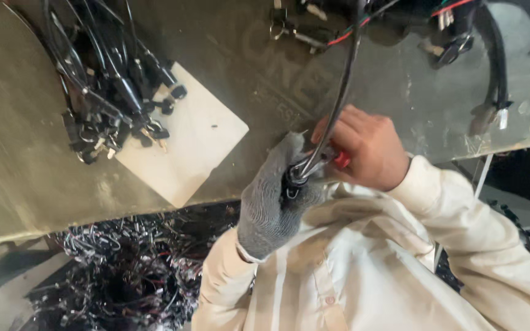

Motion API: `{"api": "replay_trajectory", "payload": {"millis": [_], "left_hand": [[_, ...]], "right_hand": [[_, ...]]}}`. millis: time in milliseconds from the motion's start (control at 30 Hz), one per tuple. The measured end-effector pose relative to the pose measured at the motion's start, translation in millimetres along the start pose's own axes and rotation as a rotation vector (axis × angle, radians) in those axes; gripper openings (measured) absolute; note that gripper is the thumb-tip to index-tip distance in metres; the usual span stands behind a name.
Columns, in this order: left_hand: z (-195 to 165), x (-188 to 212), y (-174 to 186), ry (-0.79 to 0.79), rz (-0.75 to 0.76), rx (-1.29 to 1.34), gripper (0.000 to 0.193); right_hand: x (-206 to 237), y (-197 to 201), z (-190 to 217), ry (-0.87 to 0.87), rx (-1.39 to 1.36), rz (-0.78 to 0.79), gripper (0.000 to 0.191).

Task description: The person strips the outer insulation from the ends of black electrical cables using red-handled pliers, pulling the cut insulation off to expose the inner colored wires, and sets the processed cable aside on the workbench.

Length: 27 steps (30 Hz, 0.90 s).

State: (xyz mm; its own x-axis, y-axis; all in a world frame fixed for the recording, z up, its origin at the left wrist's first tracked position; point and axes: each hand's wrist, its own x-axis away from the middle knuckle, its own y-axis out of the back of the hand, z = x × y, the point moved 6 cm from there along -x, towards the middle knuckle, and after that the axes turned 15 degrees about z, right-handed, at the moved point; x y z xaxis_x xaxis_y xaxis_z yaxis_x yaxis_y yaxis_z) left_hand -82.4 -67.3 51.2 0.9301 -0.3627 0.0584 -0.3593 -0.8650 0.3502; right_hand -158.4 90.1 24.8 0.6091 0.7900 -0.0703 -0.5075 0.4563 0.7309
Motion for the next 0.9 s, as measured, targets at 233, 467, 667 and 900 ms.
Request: {"api": "replay_trajectory", "payload": {"millis": [233, 467, 667, 900], "left_hand": [[1, 13, -14, -0.032, -0.277, -0.226, 0.071], [11, 18, -26, 0.022, -0.216, -0.403, 0.070], [12, 19, -31, 0.181, -0.227, -0.776, 0.073], [10, 15, -28, 0.120, -0.231, -0.885, 0.067]], "right_hand": [[2, -13, 3, -0.073, -0.008, 0.006, 0.050], [10, -11, 5, -0.117, 0.086, -0.042, 0.039], [18, -11, 8, -0.267, 0.173, 0.026, 0.036], [16, -5, 20, -0.238, 0.090, -0.023, 0.037]]}}
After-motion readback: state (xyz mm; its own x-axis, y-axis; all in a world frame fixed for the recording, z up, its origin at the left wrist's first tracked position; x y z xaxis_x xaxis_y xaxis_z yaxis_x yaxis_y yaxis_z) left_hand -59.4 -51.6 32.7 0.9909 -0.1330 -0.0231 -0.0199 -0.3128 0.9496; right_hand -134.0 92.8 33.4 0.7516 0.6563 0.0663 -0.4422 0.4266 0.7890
